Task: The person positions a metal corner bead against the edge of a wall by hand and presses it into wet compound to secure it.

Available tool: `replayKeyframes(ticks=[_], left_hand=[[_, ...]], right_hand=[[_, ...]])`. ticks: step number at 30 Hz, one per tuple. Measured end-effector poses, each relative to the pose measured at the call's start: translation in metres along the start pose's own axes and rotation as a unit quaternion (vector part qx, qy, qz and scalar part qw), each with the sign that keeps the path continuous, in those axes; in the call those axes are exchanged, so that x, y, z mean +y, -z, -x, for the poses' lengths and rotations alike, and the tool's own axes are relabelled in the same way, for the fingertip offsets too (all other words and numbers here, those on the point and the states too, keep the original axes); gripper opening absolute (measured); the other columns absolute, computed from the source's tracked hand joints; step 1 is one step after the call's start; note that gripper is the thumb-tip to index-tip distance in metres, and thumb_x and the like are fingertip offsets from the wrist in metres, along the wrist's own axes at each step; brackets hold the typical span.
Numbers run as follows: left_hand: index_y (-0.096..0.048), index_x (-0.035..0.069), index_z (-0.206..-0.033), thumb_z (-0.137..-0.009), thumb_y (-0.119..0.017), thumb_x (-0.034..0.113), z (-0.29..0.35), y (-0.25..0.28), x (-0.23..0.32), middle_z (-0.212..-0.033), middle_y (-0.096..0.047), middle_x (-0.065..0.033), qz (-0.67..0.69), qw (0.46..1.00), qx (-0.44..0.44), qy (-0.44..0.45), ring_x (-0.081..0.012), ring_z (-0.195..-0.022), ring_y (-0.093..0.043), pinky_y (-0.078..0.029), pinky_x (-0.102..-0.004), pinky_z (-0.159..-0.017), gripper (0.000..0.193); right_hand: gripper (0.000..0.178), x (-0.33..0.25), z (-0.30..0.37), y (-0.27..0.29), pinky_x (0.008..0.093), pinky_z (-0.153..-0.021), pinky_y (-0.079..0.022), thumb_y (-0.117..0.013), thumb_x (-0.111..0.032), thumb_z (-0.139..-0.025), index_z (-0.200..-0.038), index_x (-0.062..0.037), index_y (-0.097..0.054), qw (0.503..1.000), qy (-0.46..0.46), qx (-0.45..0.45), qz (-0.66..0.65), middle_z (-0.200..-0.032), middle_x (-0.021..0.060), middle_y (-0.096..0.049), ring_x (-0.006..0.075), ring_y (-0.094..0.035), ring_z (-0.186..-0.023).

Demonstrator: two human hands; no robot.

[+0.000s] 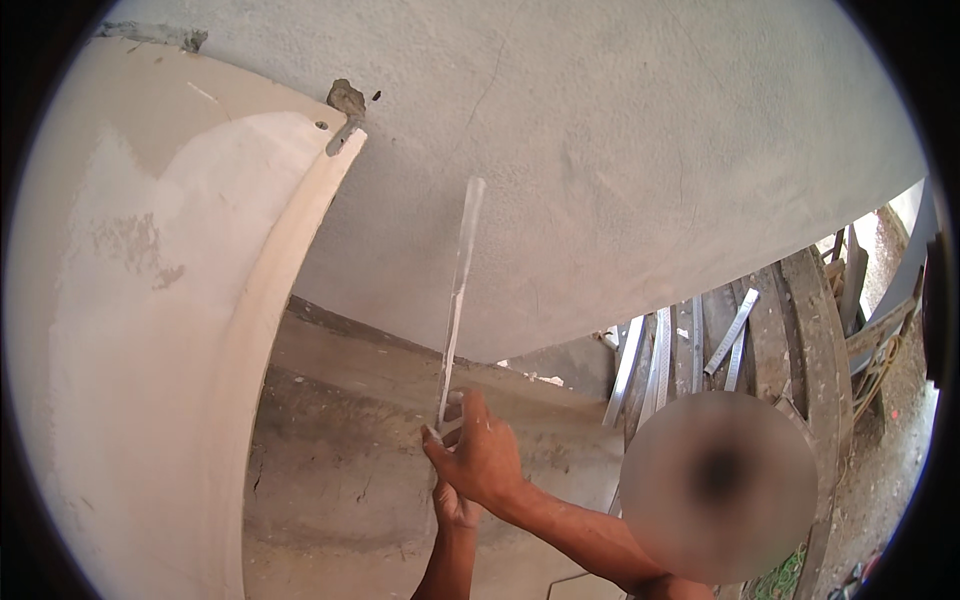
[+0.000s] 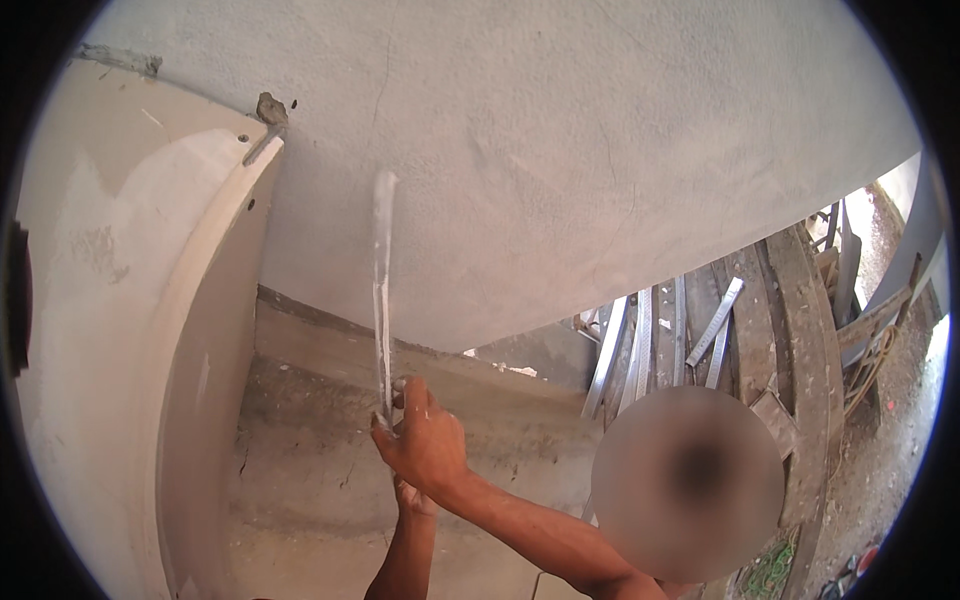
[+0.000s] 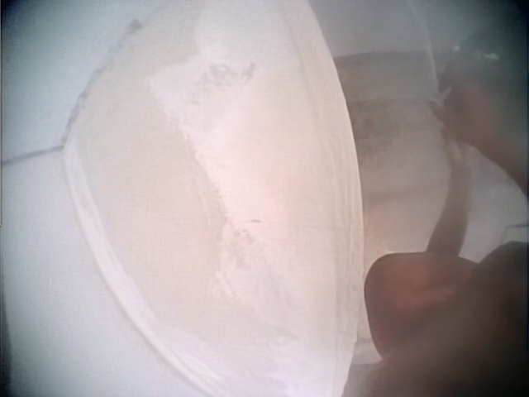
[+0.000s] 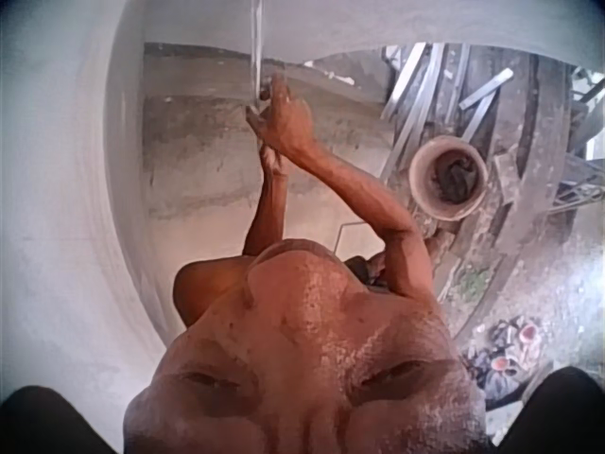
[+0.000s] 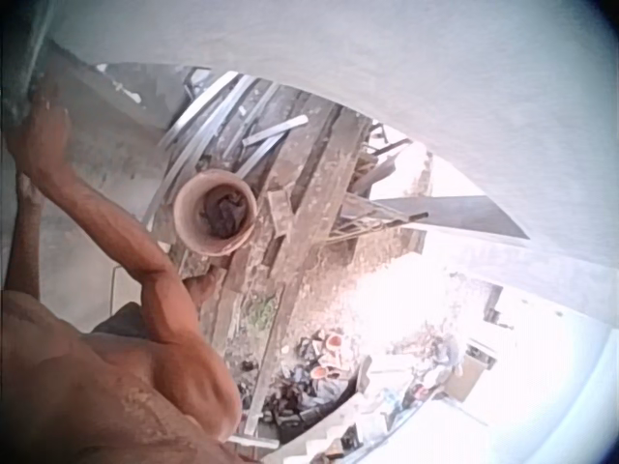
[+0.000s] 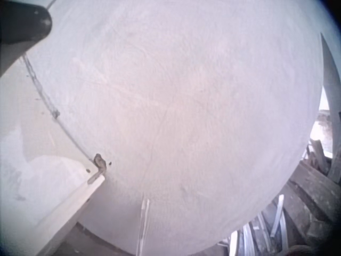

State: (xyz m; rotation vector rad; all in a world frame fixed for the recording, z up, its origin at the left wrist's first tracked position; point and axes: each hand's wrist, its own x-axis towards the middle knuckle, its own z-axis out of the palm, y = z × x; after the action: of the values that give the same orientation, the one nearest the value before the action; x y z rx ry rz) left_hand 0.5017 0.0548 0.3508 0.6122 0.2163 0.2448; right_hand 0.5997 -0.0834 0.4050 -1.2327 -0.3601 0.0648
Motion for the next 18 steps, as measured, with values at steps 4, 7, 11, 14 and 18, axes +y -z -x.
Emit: replayKeyframes(ticks=[4, 7, 11, 14, 18], left_hand=[[-0.043, 0.003, -0.147, -0.103, -0.06, 0.023, 0.046, 0.096, -0.035, -0.142, -0.056, -0.0096, -0.218, 0.974, 0.026, 0.055, -0.0242, -0.13, -0.054, -0.043, -0.0418, -0.114, 0.051], [-0.052, 0.005, -0.138, -0.098, -0.067, 0.021, 0.097, 0.098, -0.068, -0.136, -0.061, -0.0072, -0.118, 0.951, 0.103, 0.268, -0.0233, -0.126, -0.057, -0.047, -0.0411, -0.109, 0.046], [-0.059, 0.011, -0.138, -0.091, -0.078, 0.028, 0.137, 0.129, -0.045, -0.129, -0.067, -0.0157, -0.302, 0.794, 0.106, 0.517, -0.0311, -0.109, -0.068, -0.057, -0.0424, -0.093, 0.053], [-0.059, 0.004, -0.131, -0.097, -0.069, 0.017, 0.147, 0.132, 0.008, -0.13, -0.064, -0.0101, -0.429, 0.738, 0.026, 0.52, -0.0245, -0.116, -0.064, -0.052, -0.0408, -0.101, 0.038], [-0.059, 0.002, -0.128, -0.098, -0.067, 0.014, 0.114, 0.093, 0.045, -0.129, -0.065, -0.0111, -0.388, 0.779, 0.208, 0.446, -0.0247, -0.117, -0.064, -0.051, -0.0409, -0.103, 0.033]], right_hand=[[0.034, 0.011, 0.003, -0.009, 0.0512, -0.063, -0.054, -0.074, -0.018, -0.084, -0.109, -0.0053, -0.055, 0.998, 0.046, 0.019, 0.045, -0.092, 0.0204, -0.069, 0.0432, -0.068, -0.074], [0.026, 0.024, 0.0, -0.001, 0.0529, -0.063, -0.053, -0.071, -0.017, -0.085, -0.106, -0.0066, -0.059, 0.996, 0.052, 0.003, 0.076, -0.095, 0.0189, -0.07, 0.0441, -0.067, -0.075], [0.02, 0.045, -0.012, 0.008, 0.0524, -0.062, -0.054, -0.068, -0.019, -0.088, -0.105, -0.0077, -0.065, 0.99, 0.071, -0.019, 0.124, -0.096, 0.0153, -0.072, 0.0413, -0.068, -0.073], [0.027, 0.053, -0.021, 0.015, 0.0506, -0.066, -0.054, -0.07, -0.018, -0.089, -0.114, -0.0077, -0.065, 0.989, 0.082, -0.036, 0.114, -0.095, 0.0165, -0.072, 0.0416, -0.068, -0.078], [0.034, 0.045, -0.026, 0.019, 0.0484, -0.07, -0.055, -0.071, -0.015, -0.089, -0.121, -0.0082, -0.062, 0.994, 0.046, -0.068, 0.07, -0.095, 0.0191, -0.073, 0.0409, -0.07, -0.085]])
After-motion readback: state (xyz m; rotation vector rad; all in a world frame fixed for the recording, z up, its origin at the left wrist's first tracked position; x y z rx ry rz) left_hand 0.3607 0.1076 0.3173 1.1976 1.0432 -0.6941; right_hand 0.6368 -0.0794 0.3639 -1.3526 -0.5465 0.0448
